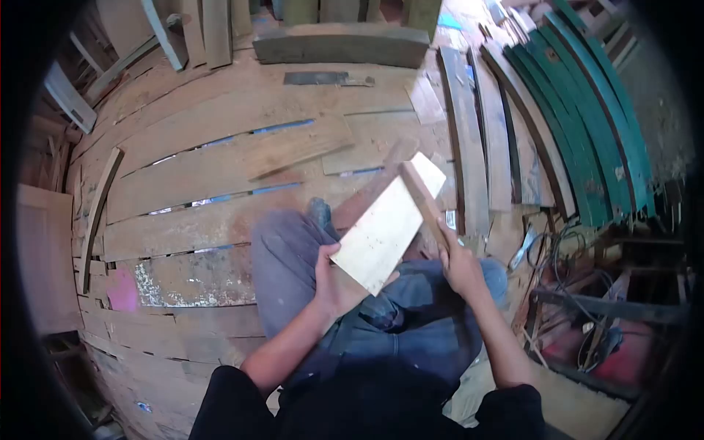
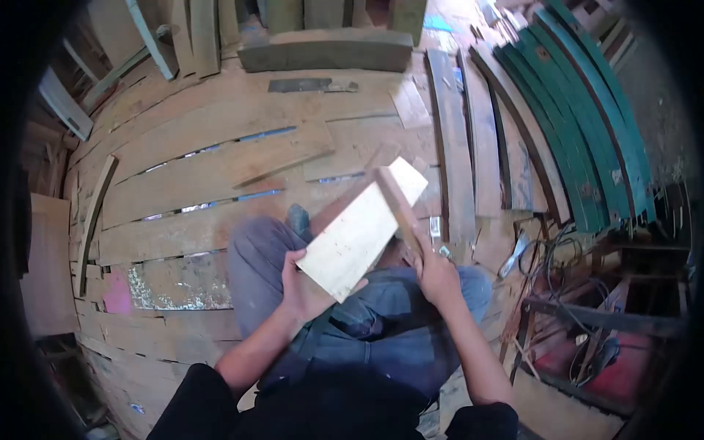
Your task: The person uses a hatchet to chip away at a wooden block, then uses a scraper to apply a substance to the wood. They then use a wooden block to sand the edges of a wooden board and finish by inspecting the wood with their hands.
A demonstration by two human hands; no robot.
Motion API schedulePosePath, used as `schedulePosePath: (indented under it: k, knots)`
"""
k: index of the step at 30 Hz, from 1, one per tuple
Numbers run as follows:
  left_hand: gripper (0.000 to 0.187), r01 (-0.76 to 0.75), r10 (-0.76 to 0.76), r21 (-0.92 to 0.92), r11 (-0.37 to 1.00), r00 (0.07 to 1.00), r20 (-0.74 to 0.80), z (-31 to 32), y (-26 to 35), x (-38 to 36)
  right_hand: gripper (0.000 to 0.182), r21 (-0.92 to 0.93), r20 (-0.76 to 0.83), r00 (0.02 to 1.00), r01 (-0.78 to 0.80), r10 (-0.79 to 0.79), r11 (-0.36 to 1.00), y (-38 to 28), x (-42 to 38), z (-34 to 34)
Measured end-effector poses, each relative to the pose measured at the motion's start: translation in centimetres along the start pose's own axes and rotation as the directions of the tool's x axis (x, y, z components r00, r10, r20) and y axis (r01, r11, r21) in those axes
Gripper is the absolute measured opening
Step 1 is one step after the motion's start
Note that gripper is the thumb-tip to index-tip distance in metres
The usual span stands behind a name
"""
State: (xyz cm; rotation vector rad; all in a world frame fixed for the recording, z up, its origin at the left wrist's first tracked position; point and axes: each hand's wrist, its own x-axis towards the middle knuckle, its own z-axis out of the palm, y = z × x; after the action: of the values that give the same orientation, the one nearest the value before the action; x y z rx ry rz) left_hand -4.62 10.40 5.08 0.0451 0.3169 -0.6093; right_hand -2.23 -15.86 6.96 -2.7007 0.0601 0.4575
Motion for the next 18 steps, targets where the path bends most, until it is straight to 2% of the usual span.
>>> schedulePosePath:
  k: [1, 4, 6, 8, 9, 11, 14, 17, 18]
  knots:
    - [0.080, 0.012, -0.013, -0.031, 0.999, 1.000, -0.005, 0.2, 0.0, -0.1, 0.053, -0.033, -0.010, 0.999, -0.054, 0.054, 0.998, 0.2, 2.1, 0.2]
    - [0.079, 0.007, -0.001, -0.060, 0.998, 0.994, 0.110, 0.3, 0.3, 0.2, 0.053, -0.084, -0.119, 0.993, -0.021, 0.011, 0.996, 0.1, 5.2, 1.3]
    - [0.080, 0.023, -0.019, -0.044, 0.999, 0.995, 0.095, 0.3, 0.2, -0.2, 0.052, 0.013, -0.066, 0.997, -0.051, 0.051, 0.999, -1.3, 3.0, 1.0]
    - [0.080, 0.023, -0.020, -0.042, 0.999, 0.997, 0.077, 0.4, -0.2, -0.8, 0.051, -0.002, -0.115, 0.989, 0.090, -0.089, 0.996, -2.5, -2.5, 0.6]
    - [0.080, 0.020, -0.018, -0.032, 0.999, 0.998, 0.068, 0.4, -0.2, -1.1, 0.053, 0.056, 0.089, 0.991, -0.109, 0.104, 0.992, -6.5, -5.9, -2.4]
    - [0.079, 0.035, -0.029, -0.073, 0.997, 0.997, 0.076, -0.4, -0.4, -1.2, 0.054, 0.108, 0.161, 0.987, -0.042, 0.024, 0.993, -6.8, -11.2, -3.6]
    - [0.073, 0.035, -0.035, 0.012, 0.999, 0.999, 0.023, -0.4, -0.8, -1.4, 0.056, 0.081, 0.206, 0.972, -0.128, 0.109, 0.988, -6.8, -13.4, -4.1]
    - [0.072, 0.060, -0.057, -0.028, 0.998, 0.995, 0.078, -1.5, -0.4, -1.2, 0.057, 0.081, -0.019, 0.999, 0.032, -0.030, 0.996, -2.7, -8.2, -0.3]
    - [0.072, 0.060, -0.058, -0.037, 0.997, 0.997, 0.053, -1.1, -0.3, -1.4, 0.057, 0.085, -0.076, 0.996, 0.062, -0.055, 0.994, -1.2, -5.3, 1.2]
